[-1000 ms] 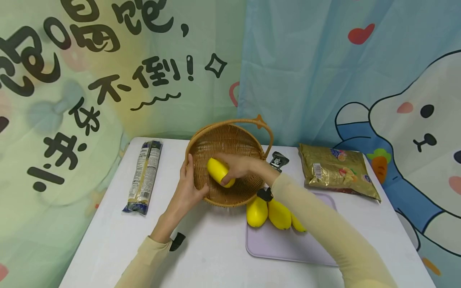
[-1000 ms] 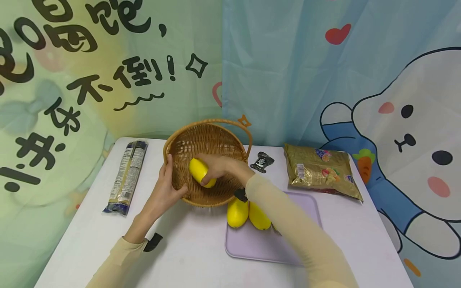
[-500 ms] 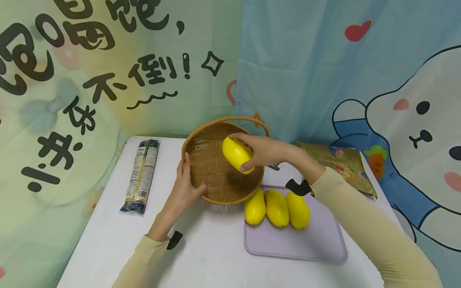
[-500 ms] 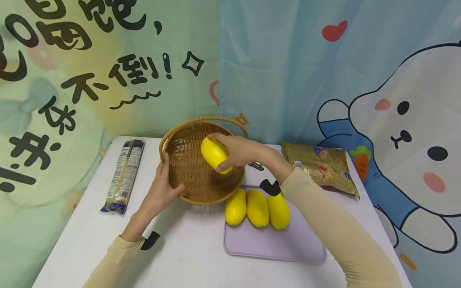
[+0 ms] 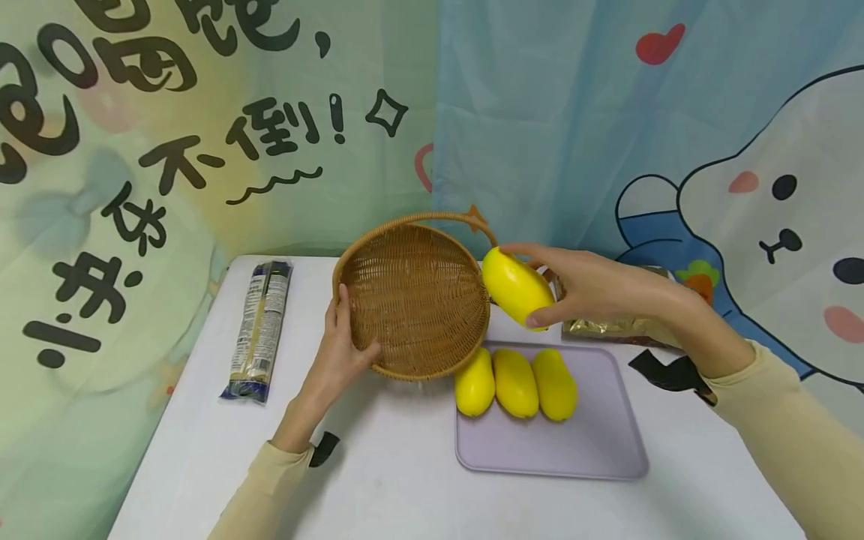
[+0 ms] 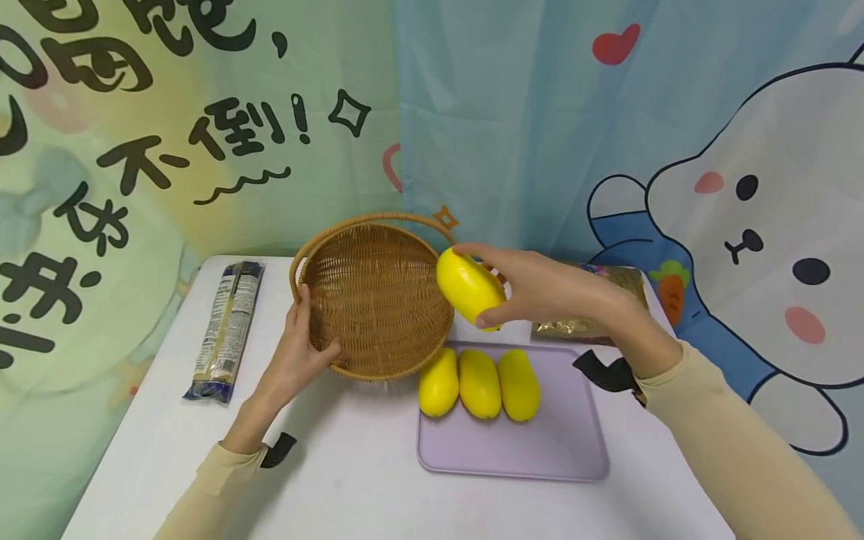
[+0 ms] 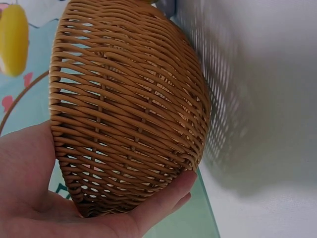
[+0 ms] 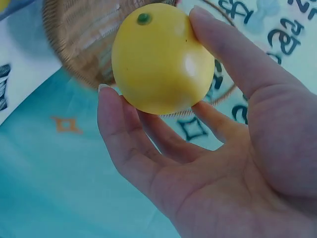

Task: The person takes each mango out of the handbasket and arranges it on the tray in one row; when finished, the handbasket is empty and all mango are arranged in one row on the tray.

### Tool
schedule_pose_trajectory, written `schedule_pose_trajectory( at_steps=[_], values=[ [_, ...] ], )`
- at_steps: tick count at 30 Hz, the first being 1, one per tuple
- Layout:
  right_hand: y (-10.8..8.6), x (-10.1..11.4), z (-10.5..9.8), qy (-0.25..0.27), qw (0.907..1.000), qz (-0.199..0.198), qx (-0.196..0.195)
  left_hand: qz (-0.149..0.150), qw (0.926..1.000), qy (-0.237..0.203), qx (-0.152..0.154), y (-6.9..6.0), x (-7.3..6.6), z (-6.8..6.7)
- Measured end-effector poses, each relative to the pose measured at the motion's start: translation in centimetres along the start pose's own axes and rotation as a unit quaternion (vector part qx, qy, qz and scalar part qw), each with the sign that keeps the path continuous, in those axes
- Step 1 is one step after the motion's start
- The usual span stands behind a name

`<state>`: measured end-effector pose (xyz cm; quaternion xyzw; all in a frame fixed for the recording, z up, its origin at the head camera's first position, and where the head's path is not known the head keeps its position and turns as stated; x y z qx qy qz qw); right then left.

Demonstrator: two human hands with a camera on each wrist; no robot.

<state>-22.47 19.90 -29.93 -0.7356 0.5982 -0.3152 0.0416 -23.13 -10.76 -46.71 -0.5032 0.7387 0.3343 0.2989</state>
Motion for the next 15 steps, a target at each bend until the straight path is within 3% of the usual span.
schedule_pose_trajectory(
  at_steps=[8, 15],
  values=[
    [-3.2, -6.7, -0.9, 0.015, 0.9975, 0.042, -0.055, 0.005, 1.0000, -0.001, 0.002, 0.0, 0.0, 0.0],
    [-4.3, -12.7, 2.1, 0.080, 0.9944, 0.059, -0.036, 0.007, 1.0000, -0.001, 0.000, -0.1, -0.3, -0.2]
  ],
)
Point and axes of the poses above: each hand's wrist, its own y-axis towards the middle knuckle, its own z-axis out of the palm, x = y × z, the point moved 8 cm from there along y, towards the middle knuckle, and after that the axes turned 14 degrees about z, right-handed, at the moved point
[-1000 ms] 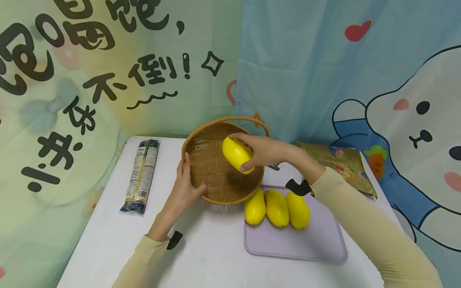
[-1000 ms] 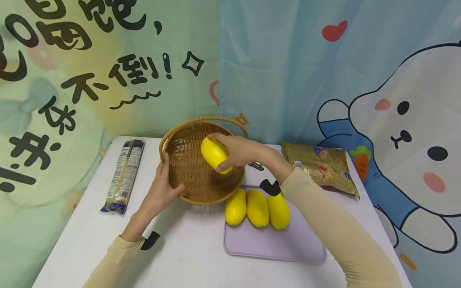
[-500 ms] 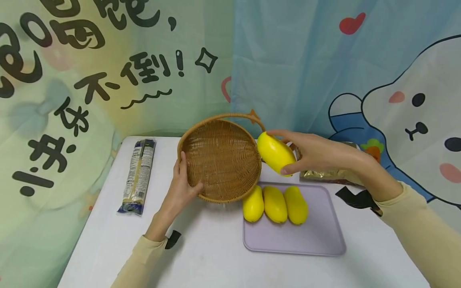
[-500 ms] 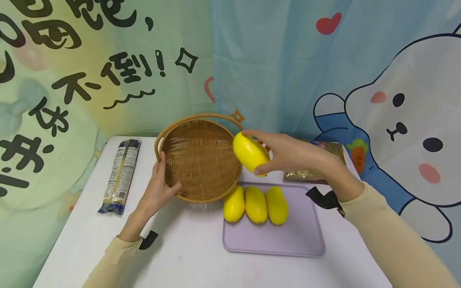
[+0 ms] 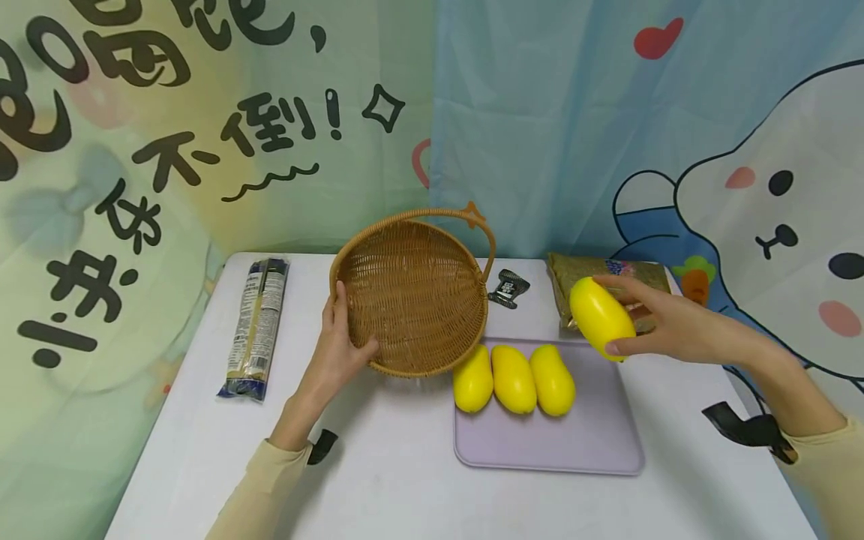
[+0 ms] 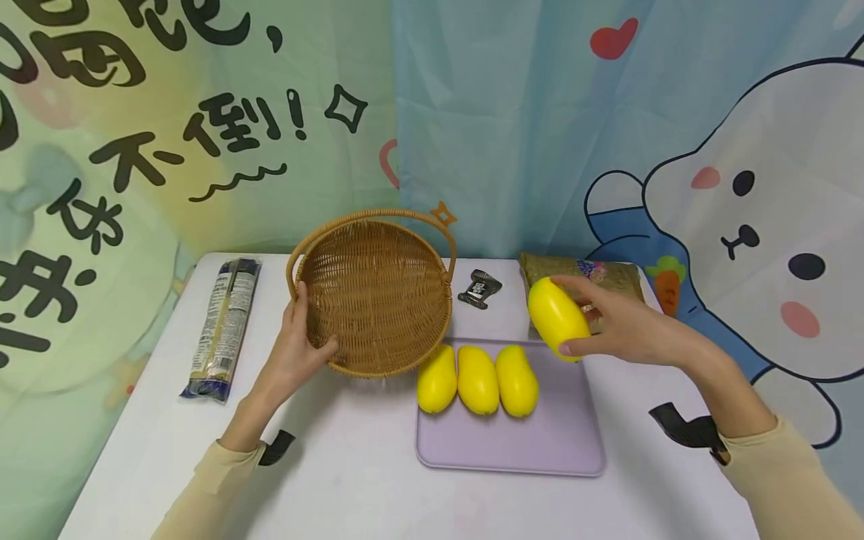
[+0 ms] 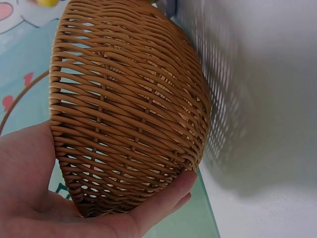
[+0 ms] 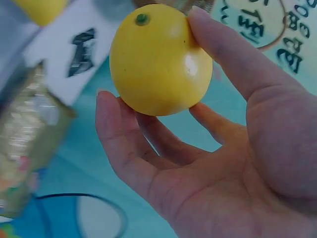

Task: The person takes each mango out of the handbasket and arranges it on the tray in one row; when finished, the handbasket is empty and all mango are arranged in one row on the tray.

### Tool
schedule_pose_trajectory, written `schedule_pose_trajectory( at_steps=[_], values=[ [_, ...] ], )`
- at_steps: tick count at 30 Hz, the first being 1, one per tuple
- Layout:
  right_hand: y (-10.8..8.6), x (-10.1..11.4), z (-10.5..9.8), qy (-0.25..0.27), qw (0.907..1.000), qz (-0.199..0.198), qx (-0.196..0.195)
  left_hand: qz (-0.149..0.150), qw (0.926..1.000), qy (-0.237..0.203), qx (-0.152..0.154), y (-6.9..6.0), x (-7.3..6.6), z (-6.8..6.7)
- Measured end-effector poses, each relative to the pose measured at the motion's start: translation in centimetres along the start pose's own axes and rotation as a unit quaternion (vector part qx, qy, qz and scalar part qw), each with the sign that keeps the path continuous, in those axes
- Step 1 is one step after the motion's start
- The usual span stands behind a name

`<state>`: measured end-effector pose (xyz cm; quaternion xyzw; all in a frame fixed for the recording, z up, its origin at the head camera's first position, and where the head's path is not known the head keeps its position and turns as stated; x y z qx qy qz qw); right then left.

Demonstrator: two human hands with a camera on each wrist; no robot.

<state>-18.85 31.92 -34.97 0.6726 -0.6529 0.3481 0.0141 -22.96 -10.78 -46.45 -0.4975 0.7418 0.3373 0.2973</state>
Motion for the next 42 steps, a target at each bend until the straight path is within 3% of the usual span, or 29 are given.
schedule_pose_trajectory(
  at_steps=[3, 10, 15, 19, 27, 42],
  values=[
    [0.1, -2.6, 1.3, 0.026, 0.9995, 0.013, 0.008, -0.001, 1.0000, -0.001, -0.001, 0.1, 0.0, 0.0],
    [1.2, -6.7, 4.7, 0.031, 0.9993, 0.022, -0.001, -0.002, 1.0000, 0.006, -0.003, 0.1, 0.1, 0.0],
    [2.3, -9.1, 7.9, 0.049, 0.9957, 0.069, 0.038, -0.002, 1.0000, 0.005, -0.001, 0.1, 0.2, 0.0],
    [2.9, -10.2, 9.4, 0.056, 0.9925, 0.098, 0.046, -0.001, 1.0000, 0.003, -0.001, 0.1, 0.4, 0.1],
    [3.2, -10.8, 10.7, 0.055, 0.9902, 0.119, 0.048, -0.004, 1.0000, 0.001, 0.000, 0.1, 0.5, 0.0],
    [3.3, -10.6, 10.5, 0.025, 0.9899, 0.132, 0.045, -0.008, 1.0000, 0.005, 0.001, 0.1, 0.5, -0.1]
  ],
)
Point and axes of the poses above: each hand's wrist, its own y-axis towards the middle knuckle, its own z-axis out of the palm, x = y × z, the point moved 8 cm from there along y, towards the middle knuckle, and after that the axes turned 14 degrees about z, right-handed, at the moved point
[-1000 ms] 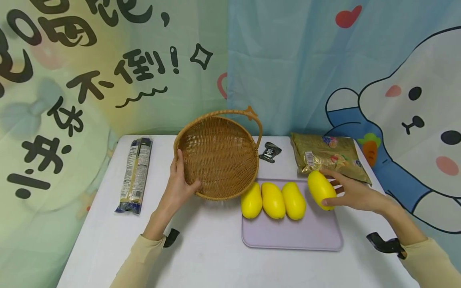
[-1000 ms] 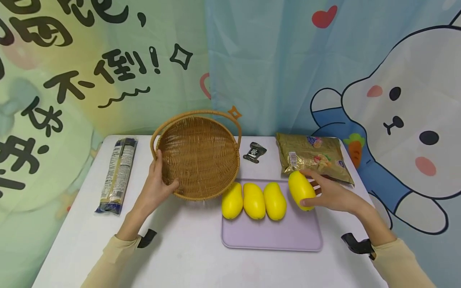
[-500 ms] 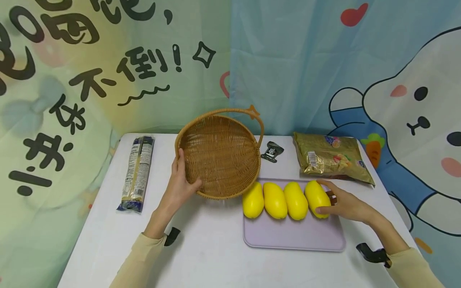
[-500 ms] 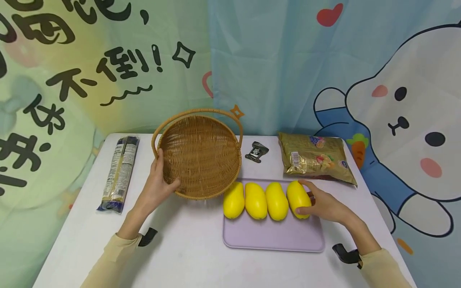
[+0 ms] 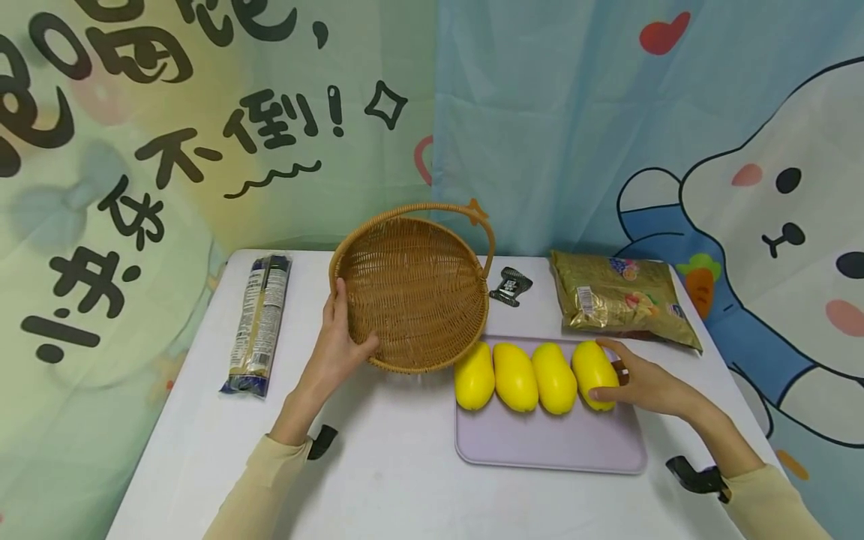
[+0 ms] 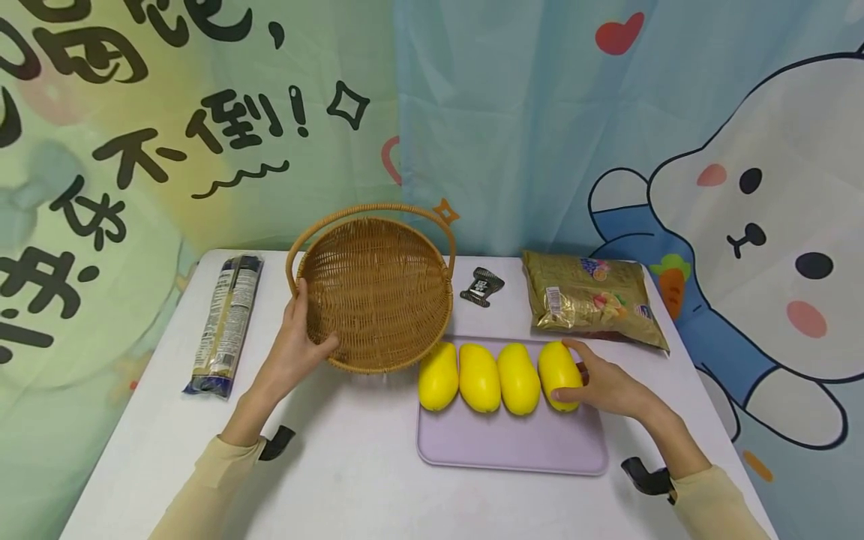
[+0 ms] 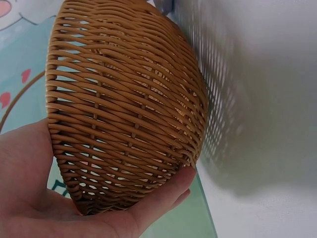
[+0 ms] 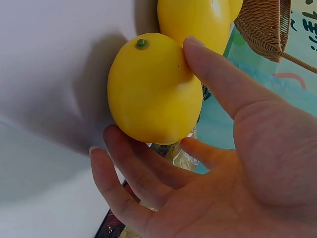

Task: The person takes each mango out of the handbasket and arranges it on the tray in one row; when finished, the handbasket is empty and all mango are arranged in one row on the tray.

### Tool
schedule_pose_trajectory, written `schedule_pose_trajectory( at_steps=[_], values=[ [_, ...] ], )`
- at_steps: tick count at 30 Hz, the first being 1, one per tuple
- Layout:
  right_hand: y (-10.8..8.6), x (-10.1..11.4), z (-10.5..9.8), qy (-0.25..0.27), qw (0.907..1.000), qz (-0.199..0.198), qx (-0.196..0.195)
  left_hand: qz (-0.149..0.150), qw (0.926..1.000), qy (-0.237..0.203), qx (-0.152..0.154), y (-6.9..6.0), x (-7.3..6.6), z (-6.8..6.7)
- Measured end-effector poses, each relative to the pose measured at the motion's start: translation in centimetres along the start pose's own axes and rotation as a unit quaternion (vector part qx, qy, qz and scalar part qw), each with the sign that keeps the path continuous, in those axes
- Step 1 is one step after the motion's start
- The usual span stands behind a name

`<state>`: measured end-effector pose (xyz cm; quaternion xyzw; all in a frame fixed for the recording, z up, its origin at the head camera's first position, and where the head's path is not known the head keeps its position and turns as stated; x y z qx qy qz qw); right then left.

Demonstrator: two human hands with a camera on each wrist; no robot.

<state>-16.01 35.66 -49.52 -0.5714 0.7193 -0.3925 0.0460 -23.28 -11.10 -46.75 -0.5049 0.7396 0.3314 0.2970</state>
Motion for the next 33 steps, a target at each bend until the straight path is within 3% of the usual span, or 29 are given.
schedule_pose_trajectory(
  at_steps=[24, 33],
  values=[
    [-0.1, 0.5, -0.9, -0.006, 1.0000, -0.001, 0.004, -0.009, 0.9997, -0.010, 0.021, 0.9, 0.3, -0.4],
    [-1.1, 2.2, -2.6, -0.013, 0.9990, -0.027, -0.034, -0.004, 0.9995, -0.020, 0.024, 1.5, 0.9, -0.8]
  ],
)
Point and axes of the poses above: each hand's wrist, its own y-axis towards the middle knuckle, its own z-axis out of the palm, x = y × z, the point moved 8 cm from there along y, towards the middle knuckle, and after that the axes turned 14 degrees about z, right-handed, at the moved point
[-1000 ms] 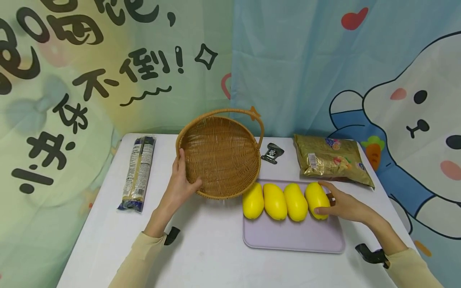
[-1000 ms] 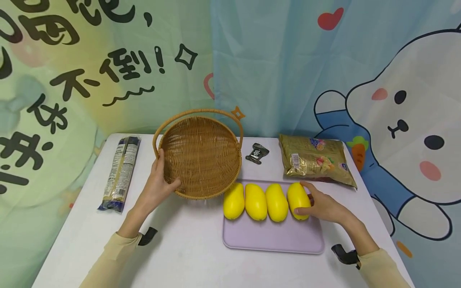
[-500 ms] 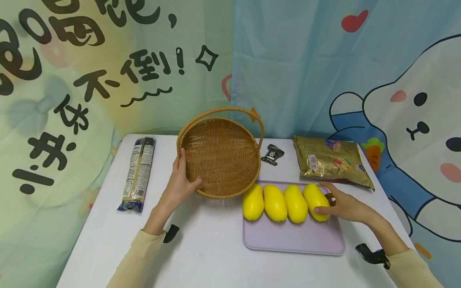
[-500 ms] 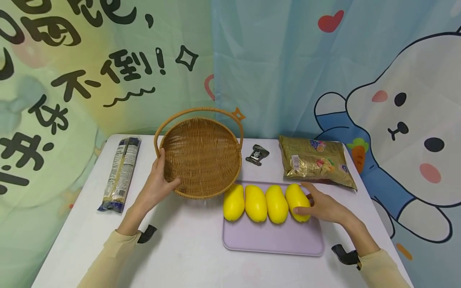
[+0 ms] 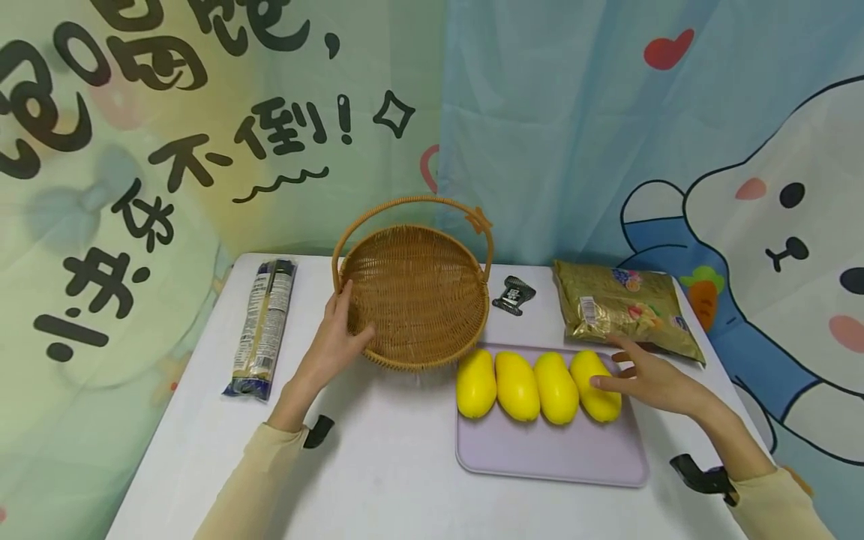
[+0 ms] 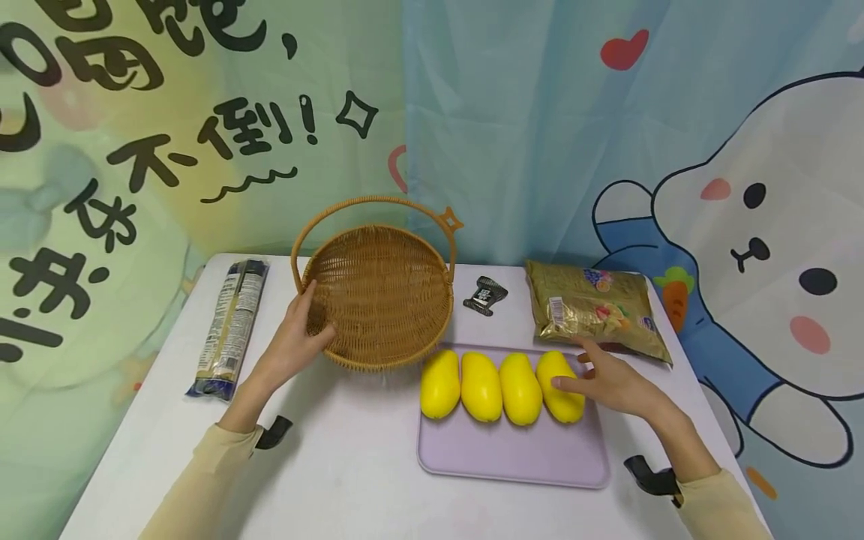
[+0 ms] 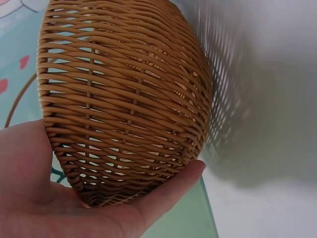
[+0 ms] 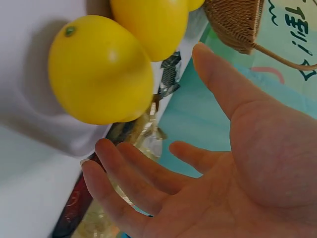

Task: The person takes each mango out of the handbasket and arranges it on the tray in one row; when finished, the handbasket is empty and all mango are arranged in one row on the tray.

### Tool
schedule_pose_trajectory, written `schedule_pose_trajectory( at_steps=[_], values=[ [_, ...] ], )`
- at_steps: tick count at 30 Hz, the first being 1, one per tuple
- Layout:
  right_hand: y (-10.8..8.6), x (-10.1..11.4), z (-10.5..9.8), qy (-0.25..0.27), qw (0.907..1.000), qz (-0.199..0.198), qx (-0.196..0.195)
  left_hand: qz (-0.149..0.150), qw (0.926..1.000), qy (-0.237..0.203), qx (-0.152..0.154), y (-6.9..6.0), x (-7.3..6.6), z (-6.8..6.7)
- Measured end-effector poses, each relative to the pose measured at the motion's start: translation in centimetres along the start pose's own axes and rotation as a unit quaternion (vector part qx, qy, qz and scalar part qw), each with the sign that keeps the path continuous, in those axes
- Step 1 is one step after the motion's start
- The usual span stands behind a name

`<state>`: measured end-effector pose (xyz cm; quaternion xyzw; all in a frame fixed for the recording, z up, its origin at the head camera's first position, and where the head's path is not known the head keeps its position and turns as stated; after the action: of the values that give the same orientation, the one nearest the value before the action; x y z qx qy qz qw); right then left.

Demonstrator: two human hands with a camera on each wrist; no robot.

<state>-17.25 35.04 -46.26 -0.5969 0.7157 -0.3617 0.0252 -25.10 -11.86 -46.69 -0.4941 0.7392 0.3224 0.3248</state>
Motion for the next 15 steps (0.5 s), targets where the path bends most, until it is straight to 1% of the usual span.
schedule_pose_trajectory(
  at_steps=[5, 10, 13, 15],
  values=[
    [-0.2, 1.3, -0.8, -0.009, 0.9989, -0.029, -0.035, -0.004, 1.0000, -0.003, 0.006, 0.4, 0.3, -0.1],
    [-0.5, 2.6, -1.4, -0.019, 0.9976, -0.034, -0.057, -0.003, 0.9998, -0.006, 0.018, 0.6, 0.2, 0.0],
    [-0.7, 3.6, -1.8, -0.020, 0.9971, -0.036, -0.064, 0.004, 0.9999, -0.003, 0.012, 0.7, -0.1, -0.1],
    [-0.7, 4.3, -2.0, -0.017, 0.9967, -0.040, -0.069, 0.009, 0.9999, 0.008, 0.004, 0.6, -0.4, -0.3]
  ],
)
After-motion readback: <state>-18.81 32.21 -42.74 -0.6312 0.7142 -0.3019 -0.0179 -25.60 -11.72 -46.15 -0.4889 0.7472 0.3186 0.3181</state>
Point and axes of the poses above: each hand's wrist, its own y-axis towards the middle knuckle, its own z-axis out of the palm, x = y × z, the point moved 8 cm from there along y, towards the middle knuckle, and after that the axes turned 14 degrees about z, right-handed, at the moved point
